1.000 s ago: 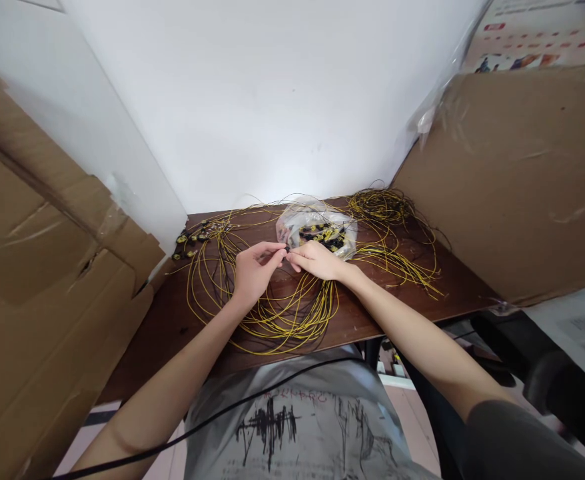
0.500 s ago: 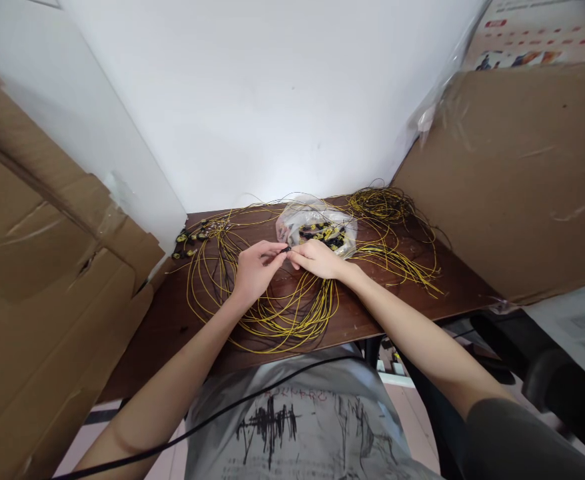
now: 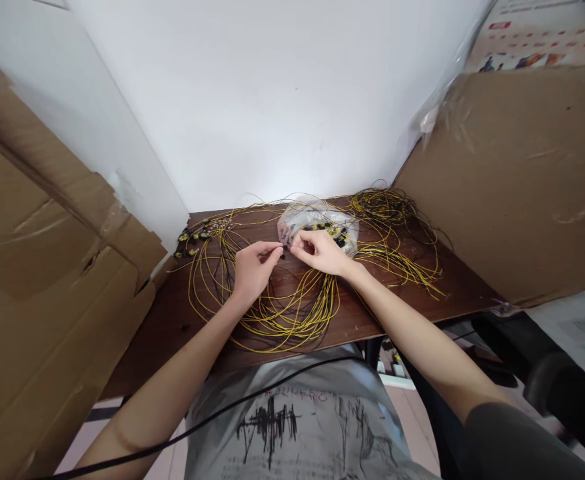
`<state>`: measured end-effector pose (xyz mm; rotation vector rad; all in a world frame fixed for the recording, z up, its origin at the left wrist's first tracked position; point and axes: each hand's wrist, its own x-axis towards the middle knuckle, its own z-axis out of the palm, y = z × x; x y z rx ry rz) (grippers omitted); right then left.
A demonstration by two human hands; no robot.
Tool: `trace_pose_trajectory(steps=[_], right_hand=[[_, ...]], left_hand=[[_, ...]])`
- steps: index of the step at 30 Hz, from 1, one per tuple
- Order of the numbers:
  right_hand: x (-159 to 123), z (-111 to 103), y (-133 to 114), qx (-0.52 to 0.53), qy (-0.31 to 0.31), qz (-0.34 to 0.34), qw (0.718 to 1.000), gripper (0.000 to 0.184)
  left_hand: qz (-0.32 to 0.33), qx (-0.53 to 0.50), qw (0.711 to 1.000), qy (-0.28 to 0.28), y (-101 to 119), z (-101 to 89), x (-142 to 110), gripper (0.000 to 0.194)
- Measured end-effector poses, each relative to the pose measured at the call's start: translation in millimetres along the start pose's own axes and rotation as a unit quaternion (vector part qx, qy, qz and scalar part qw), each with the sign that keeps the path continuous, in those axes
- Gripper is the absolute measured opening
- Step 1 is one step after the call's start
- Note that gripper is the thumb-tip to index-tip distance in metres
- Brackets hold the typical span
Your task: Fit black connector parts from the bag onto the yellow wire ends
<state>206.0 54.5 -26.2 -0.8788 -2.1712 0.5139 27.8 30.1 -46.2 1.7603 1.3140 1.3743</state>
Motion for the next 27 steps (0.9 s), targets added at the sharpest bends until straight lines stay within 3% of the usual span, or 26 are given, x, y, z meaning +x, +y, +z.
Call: trace_pose_trajectory(steps=[19, 27], right_hand=[[0.5, 3.2, 2.3, -0.006, -0.007, -0.012, 1.0, 0.016], [0.2, 2.8, 2.0, -0.002, -0.015, -0.022, 1.0, 0.016]], left_hand=[[-0.034, -0.084, 0.996, -0.017, 5.4, -0.5, 0.9, 0.027], [-0.008, -0.058, 0.998, -0.016, 0.4, -0.1, 2.2, 0.023]])
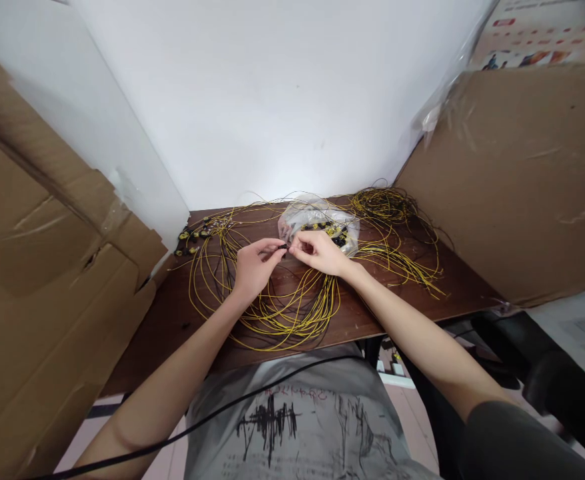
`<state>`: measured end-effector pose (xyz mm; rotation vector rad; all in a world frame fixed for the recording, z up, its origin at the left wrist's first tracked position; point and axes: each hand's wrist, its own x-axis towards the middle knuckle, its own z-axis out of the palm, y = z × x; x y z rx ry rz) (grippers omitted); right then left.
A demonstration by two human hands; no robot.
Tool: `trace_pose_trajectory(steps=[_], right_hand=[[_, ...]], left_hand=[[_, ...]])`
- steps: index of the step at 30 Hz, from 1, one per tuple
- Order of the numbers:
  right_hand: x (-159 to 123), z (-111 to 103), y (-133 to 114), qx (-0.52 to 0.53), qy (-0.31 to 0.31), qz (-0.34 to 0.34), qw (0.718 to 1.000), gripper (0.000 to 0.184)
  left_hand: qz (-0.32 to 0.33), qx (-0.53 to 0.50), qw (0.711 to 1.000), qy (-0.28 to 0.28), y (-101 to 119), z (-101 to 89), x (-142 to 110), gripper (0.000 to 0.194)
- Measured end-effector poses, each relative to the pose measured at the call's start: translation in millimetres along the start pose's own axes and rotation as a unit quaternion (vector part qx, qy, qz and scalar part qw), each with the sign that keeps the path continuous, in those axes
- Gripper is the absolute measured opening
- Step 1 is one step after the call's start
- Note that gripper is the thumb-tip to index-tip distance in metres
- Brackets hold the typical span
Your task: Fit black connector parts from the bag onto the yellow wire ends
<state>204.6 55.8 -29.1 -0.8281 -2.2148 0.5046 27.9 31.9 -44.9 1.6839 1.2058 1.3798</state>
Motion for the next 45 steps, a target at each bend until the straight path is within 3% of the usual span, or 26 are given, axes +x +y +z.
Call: trace_pose_trajectory(steps=[9, 33, 40, 45], right_hand=[[0.1, 0.0, -2.7, 0.053, 0.017, 0.026, 0.998, 0.017], [-1.2, 4.5, 0.2, 0.054, -0.021, 0.02, 0.998, 0.009], [0.2, 3.1, -0.7, 0.039, 0.012, 0.047, 0.998, 0.016], [0.1, 3.6, -0.4, 0.023, 0.002, 0.034, 0.999, 0.016]], left_hand=[[0.016, 0.033, 0.999, 0.0, -1.0, -0.2, 0.2, 0.021], [0.036, 0.049, 0.998, -0.012, 0.4, 0.1, -1.3, 0.018], [0.048, 0.058, 0.997, -0.017, 1.0, -0.4, -0.9, 0.018], [0.044, 0.059, 0.997, -0.013, 2.2, 0.0, -1.2, 0.017]])
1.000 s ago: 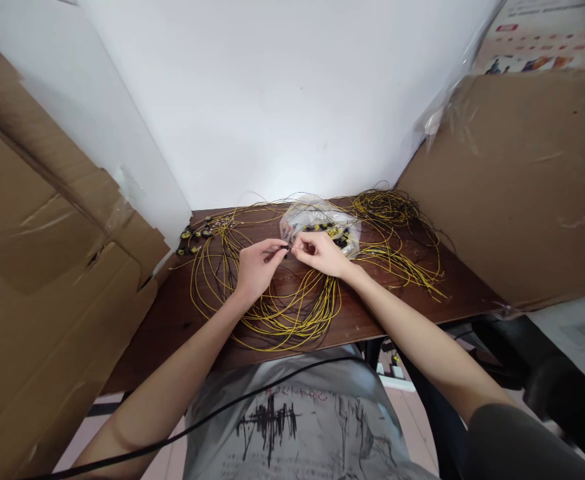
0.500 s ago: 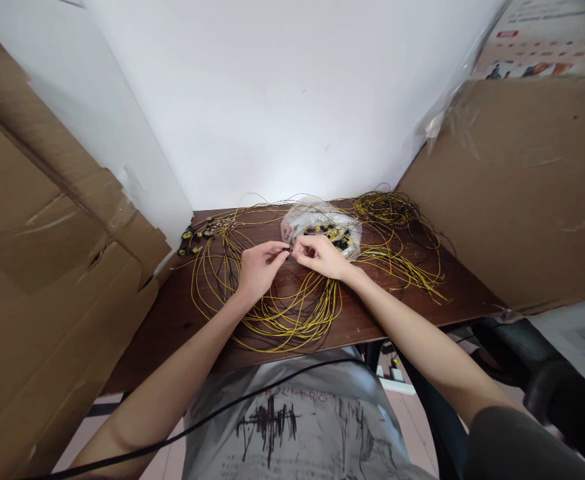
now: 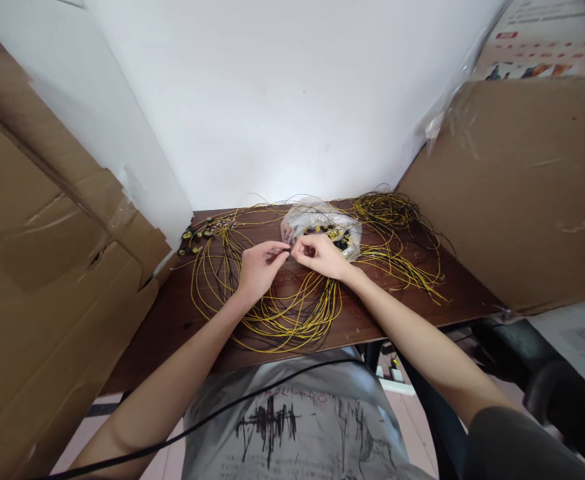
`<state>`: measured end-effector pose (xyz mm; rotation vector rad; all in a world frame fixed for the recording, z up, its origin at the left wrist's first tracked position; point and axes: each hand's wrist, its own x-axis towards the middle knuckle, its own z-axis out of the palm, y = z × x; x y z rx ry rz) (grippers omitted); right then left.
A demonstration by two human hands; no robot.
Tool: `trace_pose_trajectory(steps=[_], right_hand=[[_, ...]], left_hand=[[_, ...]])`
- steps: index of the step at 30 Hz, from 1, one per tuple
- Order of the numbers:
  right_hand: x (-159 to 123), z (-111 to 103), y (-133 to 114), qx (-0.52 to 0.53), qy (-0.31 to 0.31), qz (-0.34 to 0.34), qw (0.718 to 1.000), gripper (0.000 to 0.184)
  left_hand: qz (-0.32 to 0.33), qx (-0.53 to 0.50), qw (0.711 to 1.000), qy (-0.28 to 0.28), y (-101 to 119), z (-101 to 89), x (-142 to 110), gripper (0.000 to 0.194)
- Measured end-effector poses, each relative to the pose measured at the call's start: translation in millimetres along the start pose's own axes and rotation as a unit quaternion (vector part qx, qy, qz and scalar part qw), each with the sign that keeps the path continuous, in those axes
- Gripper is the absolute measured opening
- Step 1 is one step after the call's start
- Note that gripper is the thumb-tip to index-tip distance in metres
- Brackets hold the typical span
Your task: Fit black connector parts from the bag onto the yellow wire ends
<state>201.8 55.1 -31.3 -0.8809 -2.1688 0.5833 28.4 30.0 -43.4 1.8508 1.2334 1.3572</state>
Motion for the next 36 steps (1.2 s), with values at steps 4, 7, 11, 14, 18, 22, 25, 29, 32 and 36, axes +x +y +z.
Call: trace_pose_trajectory(steps=[4, 7, 11, 14, 18, 22, 25, 29, 32, 36], right_hand=[[-0.1, -0.4, -1.1, -0.002, -0.003, -0.01, 1.0, 0.016], [0.0, -0.7, -1.3, -0.006, -0.004, -0.017, 1.0, 0.017], [-0.1, -0.2, -0.2, -0.011, -0.007, -0.019, 1.0, 0.02], [-0.1, 0.3, 1.1, -0.015, -0.006, -0.015, 1.0, 0.02], [0.7, 0.6, 2.4, -0.019, 0.004, -0.013, 1.0, 0.019], [1.8, 0.3, 1.5, -0.009, 0.024, -0.029, 0.999, 0.015], [2.1, 0.0, 0.8, 0.003, 0.036, -0.033, 0.999, 0.011], [2.5, -0.2, 1.3, -0.015, 0.053, -0.031, 0.998, 0.006], [2.8, -0.4, 1.8, -0.033, 0.06, -0.033, 0.997, 0.006], [3.0, -0.8, 1.1, -0.034, 0.061, -0.037, 0.997, 0.007]], left_hand=[[-0.005, -0.004, 1.0, -0.004, -0.4, 0.1, -0.3, 0.018], [-0.008, -0.008, 1.0, -0.006, -1.3, -0.1, -0.4, 0.019], [-0.008, -0.014, 1.0, -0.007, -1.6, -0.6, -0.1, 0.019], [-0.005, -0.008, 1.0, -0.008, -1.5, -1.0, 0.3, 0.018], [-0.003, 0.006, 1.0, -0.002, -3.0, -1.1, 1.0, 0.018], [-0.006, -0.004, 1.0, 0.003, -5.0, -1.5, 2.2, 0.019], [-0.016, -0.003, 1.0, 0.007, -5.8, -2.3, 3.1, 0.019], [-0.025, -0.004, 1.0, 0.013, -6.7, -2.6, 3.7, 0.02], [-0.022, -0.006, 1.0, 0.012, -6.5, -2.6, 3.7, 0.02], [-0.019, -0.004, 1.0, 0.008, -4.8, -2.8, 3.5, 0.019]])
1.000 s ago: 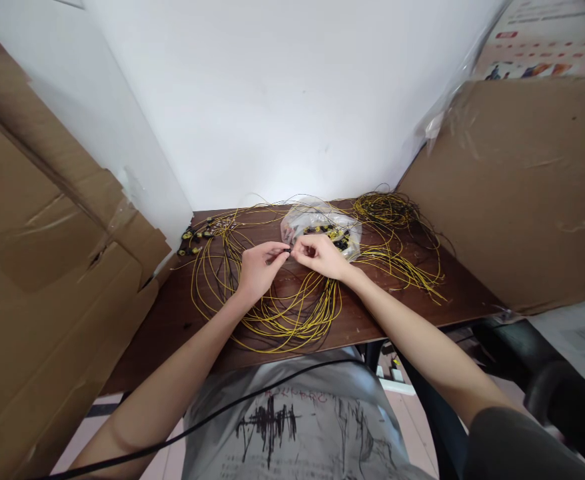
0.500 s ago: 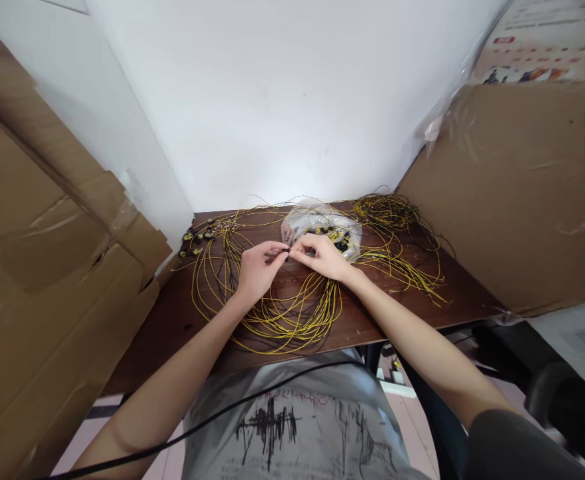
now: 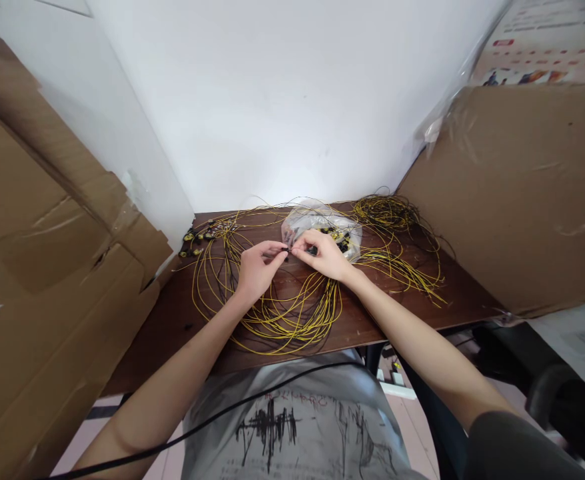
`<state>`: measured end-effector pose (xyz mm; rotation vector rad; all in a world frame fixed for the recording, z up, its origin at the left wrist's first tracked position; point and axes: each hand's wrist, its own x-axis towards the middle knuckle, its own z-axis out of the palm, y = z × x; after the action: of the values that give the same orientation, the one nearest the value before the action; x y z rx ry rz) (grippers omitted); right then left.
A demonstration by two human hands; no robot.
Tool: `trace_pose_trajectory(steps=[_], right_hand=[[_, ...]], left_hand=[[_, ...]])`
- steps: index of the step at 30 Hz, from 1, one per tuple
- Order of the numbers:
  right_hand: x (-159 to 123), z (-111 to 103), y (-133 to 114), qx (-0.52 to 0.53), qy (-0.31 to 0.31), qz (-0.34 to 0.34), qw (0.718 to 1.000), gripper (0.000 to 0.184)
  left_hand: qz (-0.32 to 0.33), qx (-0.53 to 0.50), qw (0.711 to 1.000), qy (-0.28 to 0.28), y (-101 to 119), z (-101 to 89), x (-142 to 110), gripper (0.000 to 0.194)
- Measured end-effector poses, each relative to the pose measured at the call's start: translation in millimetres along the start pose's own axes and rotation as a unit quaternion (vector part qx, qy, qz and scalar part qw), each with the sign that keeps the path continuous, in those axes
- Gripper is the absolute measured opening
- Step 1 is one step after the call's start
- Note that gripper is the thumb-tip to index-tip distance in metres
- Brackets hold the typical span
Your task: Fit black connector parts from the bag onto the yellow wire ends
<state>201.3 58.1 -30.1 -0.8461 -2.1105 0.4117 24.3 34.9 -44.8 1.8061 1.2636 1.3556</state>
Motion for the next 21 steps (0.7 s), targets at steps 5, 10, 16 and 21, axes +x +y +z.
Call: trace_pose_trajectory(steps=[5, 10, 16, 21], right_hand=[[-0.3, -0.1, -1.3, 0.012, 0.005, -0.005, 1.0, 0.008], [-1.3, 1.1, -2.2, 0.03, 0.005, 0.007, 1.0, 0.007], [-2.2, 3.4, -4.1, 0.048, 0.001, 0.033, 0.998, 0.007], [-1.5, 4.3, -2.9, 0.081, 0.007, 0.054, 0.995, 0.007]], left_hand=[[0.006, -0.003, 1.0, 0.002, 2.3, -0.4, -0.7, 0.018], [0.007, 0.0, 1.0, 0.006, 5.0, -0.6, -1.7, 0.018], [0.02, 0.014, 1.0, 0.018, 4.7, 0.3, -2.7, 0.015], [0.03, 0.031, 0.999, 0.011, 6.6, 0.0, -3.7, 0.015]])
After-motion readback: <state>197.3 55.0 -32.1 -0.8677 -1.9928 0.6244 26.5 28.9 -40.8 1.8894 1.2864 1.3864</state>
